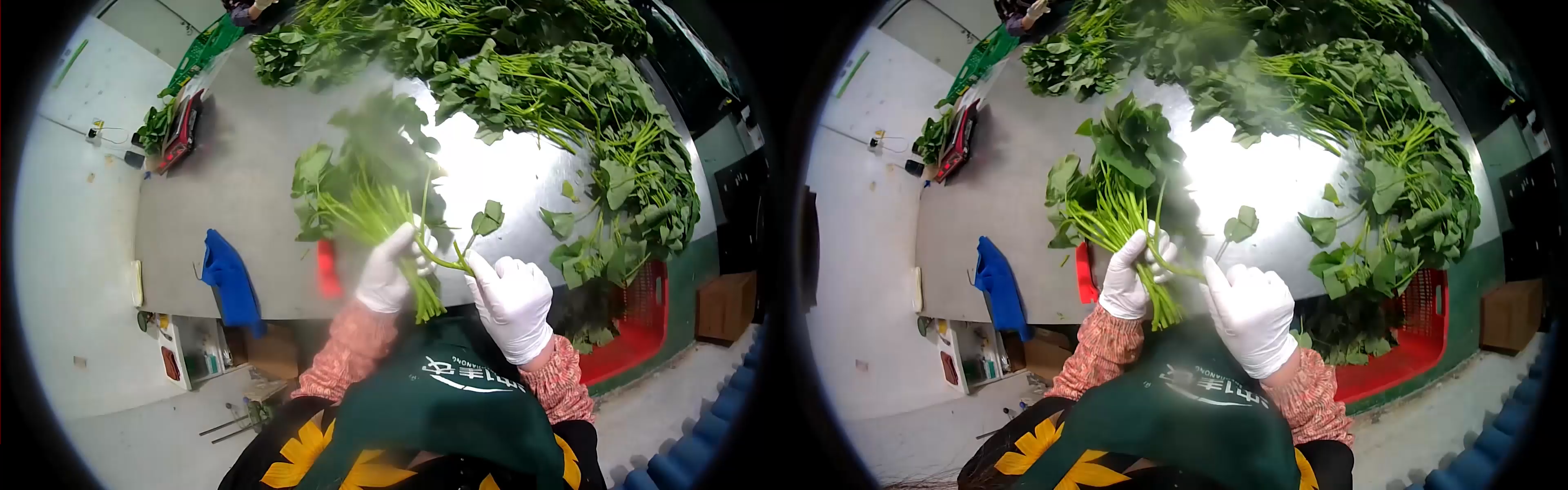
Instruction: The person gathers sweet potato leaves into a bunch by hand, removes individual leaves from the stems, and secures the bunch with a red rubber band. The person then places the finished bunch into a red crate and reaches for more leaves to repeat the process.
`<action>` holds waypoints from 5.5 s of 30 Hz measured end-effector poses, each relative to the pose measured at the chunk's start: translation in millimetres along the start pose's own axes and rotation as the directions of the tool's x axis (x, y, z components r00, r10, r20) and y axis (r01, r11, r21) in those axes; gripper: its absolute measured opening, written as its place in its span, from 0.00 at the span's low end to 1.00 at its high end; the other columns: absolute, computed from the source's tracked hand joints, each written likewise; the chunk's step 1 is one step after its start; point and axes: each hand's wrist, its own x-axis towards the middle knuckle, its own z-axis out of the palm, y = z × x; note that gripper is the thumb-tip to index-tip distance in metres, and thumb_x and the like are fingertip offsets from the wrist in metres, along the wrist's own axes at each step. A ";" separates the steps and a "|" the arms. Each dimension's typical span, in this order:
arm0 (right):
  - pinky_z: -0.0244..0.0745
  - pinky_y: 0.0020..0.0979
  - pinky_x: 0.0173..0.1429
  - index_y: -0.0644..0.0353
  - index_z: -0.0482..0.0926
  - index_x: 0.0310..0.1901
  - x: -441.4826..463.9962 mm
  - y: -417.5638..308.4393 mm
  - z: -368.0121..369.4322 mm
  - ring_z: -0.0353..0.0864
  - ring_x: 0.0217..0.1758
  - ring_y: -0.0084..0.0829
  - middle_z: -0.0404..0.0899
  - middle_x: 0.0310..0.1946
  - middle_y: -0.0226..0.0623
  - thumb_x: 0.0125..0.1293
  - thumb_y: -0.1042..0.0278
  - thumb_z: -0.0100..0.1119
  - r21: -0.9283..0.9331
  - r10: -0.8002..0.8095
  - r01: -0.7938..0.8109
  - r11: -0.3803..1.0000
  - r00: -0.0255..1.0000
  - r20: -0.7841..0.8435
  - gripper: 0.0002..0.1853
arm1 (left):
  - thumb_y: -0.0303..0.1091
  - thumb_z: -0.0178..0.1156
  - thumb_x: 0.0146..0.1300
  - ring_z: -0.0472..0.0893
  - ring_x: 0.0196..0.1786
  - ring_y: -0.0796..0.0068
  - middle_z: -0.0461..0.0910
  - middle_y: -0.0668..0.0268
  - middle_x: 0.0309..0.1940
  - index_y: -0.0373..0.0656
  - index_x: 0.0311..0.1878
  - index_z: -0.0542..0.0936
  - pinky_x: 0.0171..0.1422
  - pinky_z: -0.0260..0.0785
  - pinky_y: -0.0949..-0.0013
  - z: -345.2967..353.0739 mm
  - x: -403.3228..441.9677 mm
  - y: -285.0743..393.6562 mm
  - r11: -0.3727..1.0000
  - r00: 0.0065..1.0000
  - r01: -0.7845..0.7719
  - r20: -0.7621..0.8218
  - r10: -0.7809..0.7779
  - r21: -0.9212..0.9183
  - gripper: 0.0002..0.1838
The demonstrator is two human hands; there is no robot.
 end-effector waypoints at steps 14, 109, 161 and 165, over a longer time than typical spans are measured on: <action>0.65 0.35 0.23 0.61 0.83 0.41 -4.6 -8.4 19.0 0.70 0.17 0.35 0.66 0.17 0.33 0.58 0.70 0.64 0.195 0.092 -0.088 0.977 0.996 -0.012 0.10 | 0.41 0.55 0.73 0.80 0.41 0.74 0.81 0.61 0.41 0.39 0.57 0.74 0.37 0.73 0.73 -1.4 -4.3 -25.9 0.994 0.990 0.011 0.141 -0.027 0.110 0.17; 0.75 0.38 0.40 0.55 0.78 0.37 34.8 91.5 69.6 0.78 0.39 0.37 0.72 0.36 0.37 0.58 0.63 0.66 -0.188 0.233 -0.209 0.960 0.966 0.114 0.09 | 0.29 0.54 0.69 0.67 0.21 0.78 0.70 0.69 0.22 0.39 0.50 0.72 0.28 0.60 0.71 12.9 -22.3 23.6 0.900 0.929 -0.317 -0.094 0.359 0.300 0.10; 0.78 0.36 0.41 0.62 0.85 0.41 -87.3 135.9 -23.6 0.86 0.35 0.42 0.85 0.30 0.44 0.62 0.49 0.67 -0.518 0.752 -0.597 0.613 0.641 0.151 0.21 | 0.36 0.58 0.72 0.80 0.55 0.60 0.81 0.62 0.42 0.46 0.50 0.76 0.49 0.75 0.62 -22.2 -8.0 25.3 0.934 0.935 -0.354 0.048 0.351 0.048 0.08; 0.78 0.28 0.42 0.60 0.86 0.43 -27.8 68.2 -25.1 0.85 0.36 0.33 0.85 0.34 0.39 0.60 0.69 0.69 0.426 0.528 -0.521 0.740 0.842 0.112 0.10 | 0.35 0.59 0.71 0.81 0.53 0.59 0.81 0.62 0.41 0.45 0.50 0.76 0.57 0.74 0.57 -20.1 -6.3 17.1 0.959 0.957 -0.283 0.074 0.280 0.027 0.09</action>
